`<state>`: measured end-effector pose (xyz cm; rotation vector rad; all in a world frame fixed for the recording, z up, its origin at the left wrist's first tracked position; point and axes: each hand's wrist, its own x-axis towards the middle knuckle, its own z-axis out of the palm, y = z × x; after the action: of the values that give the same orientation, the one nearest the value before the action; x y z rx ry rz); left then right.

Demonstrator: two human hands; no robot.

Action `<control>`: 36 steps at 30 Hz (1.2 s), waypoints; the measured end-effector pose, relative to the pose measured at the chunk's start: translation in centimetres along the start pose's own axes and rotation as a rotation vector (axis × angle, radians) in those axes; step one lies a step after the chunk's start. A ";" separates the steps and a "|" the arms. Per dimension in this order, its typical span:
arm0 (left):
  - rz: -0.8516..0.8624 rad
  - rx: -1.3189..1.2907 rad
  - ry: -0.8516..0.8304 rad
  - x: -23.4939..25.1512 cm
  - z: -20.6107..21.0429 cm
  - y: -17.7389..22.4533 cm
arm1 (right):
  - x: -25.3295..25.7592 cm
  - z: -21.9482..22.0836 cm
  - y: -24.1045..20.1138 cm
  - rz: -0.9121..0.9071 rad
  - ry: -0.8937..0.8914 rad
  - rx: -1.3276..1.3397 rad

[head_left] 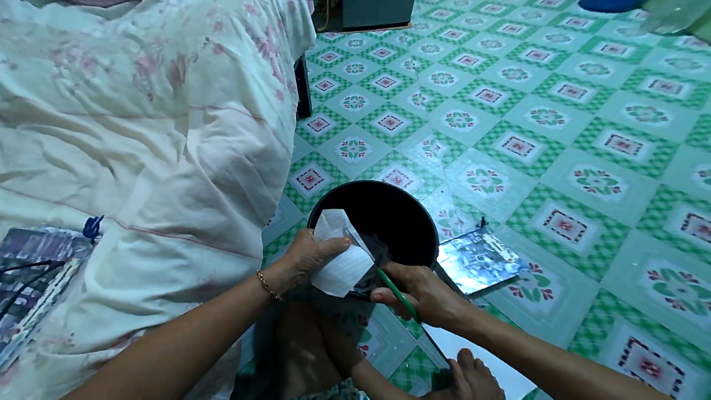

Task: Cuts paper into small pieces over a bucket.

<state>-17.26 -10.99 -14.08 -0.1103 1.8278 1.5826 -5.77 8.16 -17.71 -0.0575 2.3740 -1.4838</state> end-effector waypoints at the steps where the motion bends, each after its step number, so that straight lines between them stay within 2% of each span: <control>1: -0.012 -0.006 0.007 0.0 0.1 0.0 | 0.0 0.0 0.0 0.002 0.002 0.006; 5: -0.044 -0.001 -0.047 -0.4 0.3 -0.1 | 0.1 0.2 -0.6 0.045 -0.034 0.023; 20: -0.149 0.032 -0.149 -1.1 0.7 0.0 | 0.3 0.4 -0.7 0.027 -0.028 0.102; 25: -0.160 0.039 -0.144 -0.8 0.5 -0.1 | 0.0 0.4 -0.9 0.042 0.008 0.230; 30: -0.178 0.084 -0.183 -0.8 0.4 -0.2 | 0.3 0.0 -0.8 0.139 0.037 0.481; 33: -0.147 0.102 -0.160 -0.4 0.0 -0.2 | 0.2 -0.7 -0.5 0.165 -0.057 0.453; 36: -0.043 0.092 -0.041 0.3 -0.5 0.0 | -0.2 -1.3 -0.1 0.165 -0.162 0.323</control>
<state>-17.70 -11.30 -14.28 -0.0745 1.8513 1.4582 -5.93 9.23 -17.02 0.0904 1.9401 -1.6904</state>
